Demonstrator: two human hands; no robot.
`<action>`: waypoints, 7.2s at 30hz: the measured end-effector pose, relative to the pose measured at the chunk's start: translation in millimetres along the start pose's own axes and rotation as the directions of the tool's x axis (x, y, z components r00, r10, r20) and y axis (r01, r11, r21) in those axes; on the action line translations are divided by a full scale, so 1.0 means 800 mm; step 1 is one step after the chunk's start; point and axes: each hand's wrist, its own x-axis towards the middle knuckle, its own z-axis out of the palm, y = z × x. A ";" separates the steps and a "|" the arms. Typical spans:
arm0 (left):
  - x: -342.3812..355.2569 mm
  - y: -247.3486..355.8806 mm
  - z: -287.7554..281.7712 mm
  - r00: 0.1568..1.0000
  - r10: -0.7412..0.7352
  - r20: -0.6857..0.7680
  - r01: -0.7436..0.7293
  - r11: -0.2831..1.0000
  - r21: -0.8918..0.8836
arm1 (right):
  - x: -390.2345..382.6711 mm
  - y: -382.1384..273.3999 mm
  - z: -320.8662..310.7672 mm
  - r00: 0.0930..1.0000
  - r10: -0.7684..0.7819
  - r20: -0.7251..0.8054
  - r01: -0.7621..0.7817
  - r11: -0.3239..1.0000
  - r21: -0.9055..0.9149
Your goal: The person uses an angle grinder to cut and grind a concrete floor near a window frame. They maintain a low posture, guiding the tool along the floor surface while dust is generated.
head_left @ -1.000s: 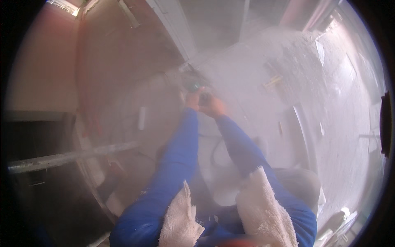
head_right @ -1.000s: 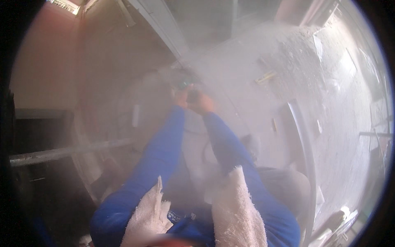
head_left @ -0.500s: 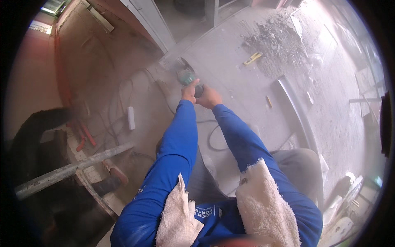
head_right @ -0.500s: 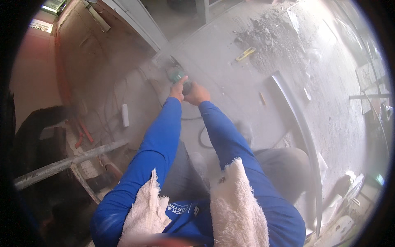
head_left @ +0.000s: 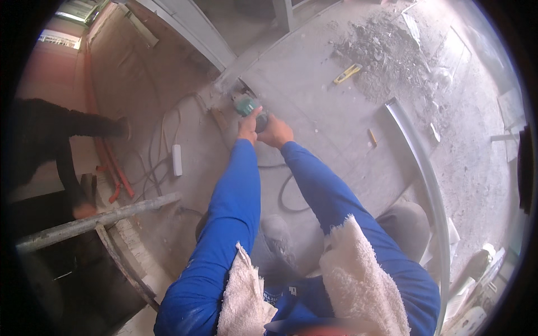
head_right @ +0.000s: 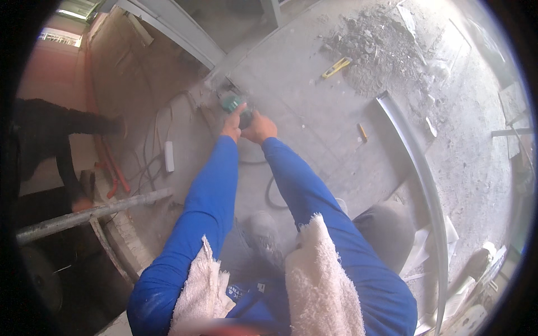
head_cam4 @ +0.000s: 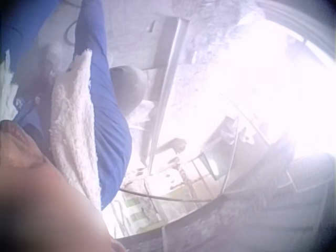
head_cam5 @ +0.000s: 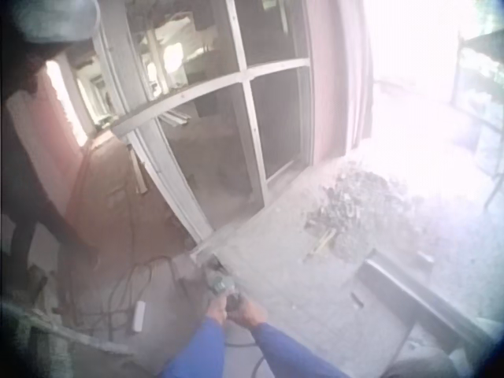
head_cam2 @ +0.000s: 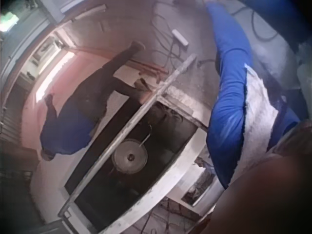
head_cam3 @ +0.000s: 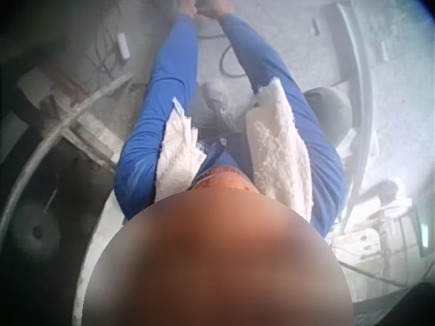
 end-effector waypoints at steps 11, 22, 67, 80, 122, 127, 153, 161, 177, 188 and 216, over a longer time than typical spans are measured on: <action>0.034 0.007 -0.022 0.994 0.008 0.105 0.007 0.990 -0.142 | 0.018 -0.021 0.007 0.999 -0.037 -0.037 0.037 0.999 0.015; 0.051 -0.007 -0.016 0.994 0.019 0.108 -0.009 0.996 -0.088 | 0.032 -0.008 0.010 0.999 -0.010 -0.042 0.009 1.000 -0.023; 0.063 -0.019 -0.006 0.995 0.006 0.102 0.004 0.995 -0.097 | 0.051 0.006 -0.006 0.999 0.031 0.025 -0.031 0.999 0.010; 0.068 -0.023 -0.004 0.996 -0.014 0.087 0.023 0.994 -0.106 | 0.053 0.013 -0.006 1.000 -0.012 0.017 0.012 1.000 0.023; 0.072 -0.032 -0.003 0.994 -0.010 0.111 0.026 0.989 -0.145 | 0.057 0.019 -0.007 0.999 -0.021 0.044 0.020 1.000 0.005; 0.073 -0.034 -0.003 0.995 -0.036 0.095 0.050 0.987 -0.152 | 0.057 0.020 -0.006 0.998 0.000 0.055 0.000 1.000 0.007; 0.078 -0.040 -0.009 0.993 -0.038 0.110 0.052 0.990 -0.129 | 0.054 0.024 0.000 1.000 -0.009 0.021 0.008 0.999 0.035; 0.070 -0.040 -0.008 0.995 -0.020 0.102 0.030 0.995 -0.094 | 0.053 0.022 0.004 1.000 0.008 0.013 -0.008 0.999 0.035; 0.049 -0.035 0.000 0.995 0.001 0.095 0.011 0.992 -0.127 | 0.053 0.031 0.004 0.999 0.000 0.038 -0.001 1.000 0.013; 0.054 -0.037 0.001 0.996 0.002 0.085 0.008 0.993 -0.115 | 0.048 0.029 -0.001 0.999 -0.005 0.042 0.004 1.000 0.014; 0.062 -0.045 -0.003 0.994 -0.041 0.106 0.055 0.989 -0.135 | 0.046 0.031 0.001 0.999 0.008 0.037 -0.008 1.000 0.009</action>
